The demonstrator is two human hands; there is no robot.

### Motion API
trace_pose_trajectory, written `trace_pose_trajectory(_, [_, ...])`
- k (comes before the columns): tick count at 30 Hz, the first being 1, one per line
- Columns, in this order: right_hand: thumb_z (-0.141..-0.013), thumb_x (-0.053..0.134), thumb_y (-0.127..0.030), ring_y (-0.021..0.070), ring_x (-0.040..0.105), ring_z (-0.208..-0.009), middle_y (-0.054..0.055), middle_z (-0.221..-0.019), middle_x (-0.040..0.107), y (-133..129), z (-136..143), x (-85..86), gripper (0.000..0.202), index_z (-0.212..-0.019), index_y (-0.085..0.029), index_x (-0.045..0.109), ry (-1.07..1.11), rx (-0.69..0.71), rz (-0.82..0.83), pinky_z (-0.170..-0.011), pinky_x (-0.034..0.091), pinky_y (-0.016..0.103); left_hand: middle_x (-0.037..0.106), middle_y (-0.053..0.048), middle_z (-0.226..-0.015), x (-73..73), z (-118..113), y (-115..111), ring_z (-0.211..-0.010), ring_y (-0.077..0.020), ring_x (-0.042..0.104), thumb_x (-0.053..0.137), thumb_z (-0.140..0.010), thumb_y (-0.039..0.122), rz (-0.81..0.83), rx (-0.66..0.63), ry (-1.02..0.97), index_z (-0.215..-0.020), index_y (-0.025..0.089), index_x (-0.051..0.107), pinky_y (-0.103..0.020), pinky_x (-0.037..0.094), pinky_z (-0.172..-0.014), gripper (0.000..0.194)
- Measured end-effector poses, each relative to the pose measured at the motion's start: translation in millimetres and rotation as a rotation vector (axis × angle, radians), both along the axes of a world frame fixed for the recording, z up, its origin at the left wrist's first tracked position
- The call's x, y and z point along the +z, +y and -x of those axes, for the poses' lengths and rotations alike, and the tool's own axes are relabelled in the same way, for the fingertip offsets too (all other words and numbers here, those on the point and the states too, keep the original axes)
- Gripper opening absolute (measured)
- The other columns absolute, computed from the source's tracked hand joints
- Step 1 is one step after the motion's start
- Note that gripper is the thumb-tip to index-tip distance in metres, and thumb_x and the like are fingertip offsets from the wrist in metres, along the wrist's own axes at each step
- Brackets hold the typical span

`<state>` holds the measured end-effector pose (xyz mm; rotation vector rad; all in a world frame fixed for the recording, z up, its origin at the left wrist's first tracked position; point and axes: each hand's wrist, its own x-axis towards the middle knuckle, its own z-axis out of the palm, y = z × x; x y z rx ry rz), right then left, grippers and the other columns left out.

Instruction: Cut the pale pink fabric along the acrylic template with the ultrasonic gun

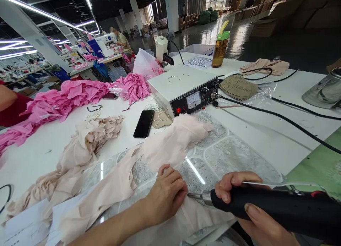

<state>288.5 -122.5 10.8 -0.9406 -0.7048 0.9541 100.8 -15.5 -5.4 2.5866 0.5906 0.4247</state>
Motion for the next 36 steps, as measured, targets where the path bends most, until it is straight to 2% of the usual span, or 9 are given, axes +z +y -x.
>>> trace_pose_trajectory(5, [-0.082, 0.065, -0.043, 0.0159, 0.056, -0.066, 0.001, -0.076, 0.058, -1, 5, 1.7, 0.015, -0.088, -0.029, 0.06, 0.008, -0.018, 0.043, -0.068, 0.052, 0.032, 0.052, 0.001, -0.072, -2.3, -1, 0, -0.071, -0.0135, 0.046, 0.047, -0.088, 0.007, 0.019, 0.003, -0.034, -0.073, 0.017, 0.052, -0.035, 0.035, -0.09, 0.018])
trace_pose_trajectory(18, [-0.084, 0.063, -0.042, 0.0155, 0.055, -0.067, 0.001, -0.078, 0.056, -1, 6, -2.5, 0.014, -0.089, -0.029, 0.059, -0.021, -0.03, 0.014, -0.068, 0.053, 0.032, 0.051, 0.001, -0.07, -3.9, 0, 1, -0.069, -0.013, 0.045, 0.046, -0.087, 0.007, 0.028, -0.002, -0.071, -0.072, 0.017, 0.052, -0.034, 0.036, -0.089, 0.019])
trace_pose_trajectory(25, [-0.085, 0.061, -0.042, 0.0162, 0.057, -0.067, 0.001, -0.076, 0.057, 0, 8, 1.4, 0.013, -0.089, -0.029, 0.059, -0.088, -0.052, 0.004, -0.067, 0.053, 0.032, 0.052, 0.0, -0.072, -3.5, -1, 1, -0.071, -0.0137, 0.045, 0.046, -0.088, 0.007, 0.024, 0.001, -0.057, -0.072, 0.017, 0.052, -0.035, 0.036, -0.091, 0.02])
trace_pose_trajectory(33, [-0.088, 0.059, -0.033, 0.018, 0.061, -0.07, 0.003, -0.08, 0.06, 1, -2, -8.5, 0.007, -0.092, -0.028, 0.059, -0.202, 0.007, -0.087, -0.067, 0.055, 0.034, 0.051, 0.001, -0.071, -2.3, -1, 1, -0.069, -0.0131, 0.045, 0.045, -0.087, 0.006, 0.025, -0.008, -0.076, -0.073, 0.017, 0.052, -0.034, 0.036, -0.089, 0.019])
trace_pose_trajectory(36, [-0.09, 0.058, -0.035, 0.0168, 0.058, -0.072, 0.002, -0.08, 0.058, 1, 4, -5.6, 0.007, -0.091, -0.028, 0.056, -0.196, -0.06, -0.063, -0.069, 0.054, 0.032, 0.052, 0.0, -0.072, -3.2, -1, 0, -0.07, -0.0134, 0.045, 0.046, -0.087, 0.006, 0.025, -0.007, -0.074, -0.073, 0.017, 0.051, -0.034, 0.037, -0.089, 0.019])
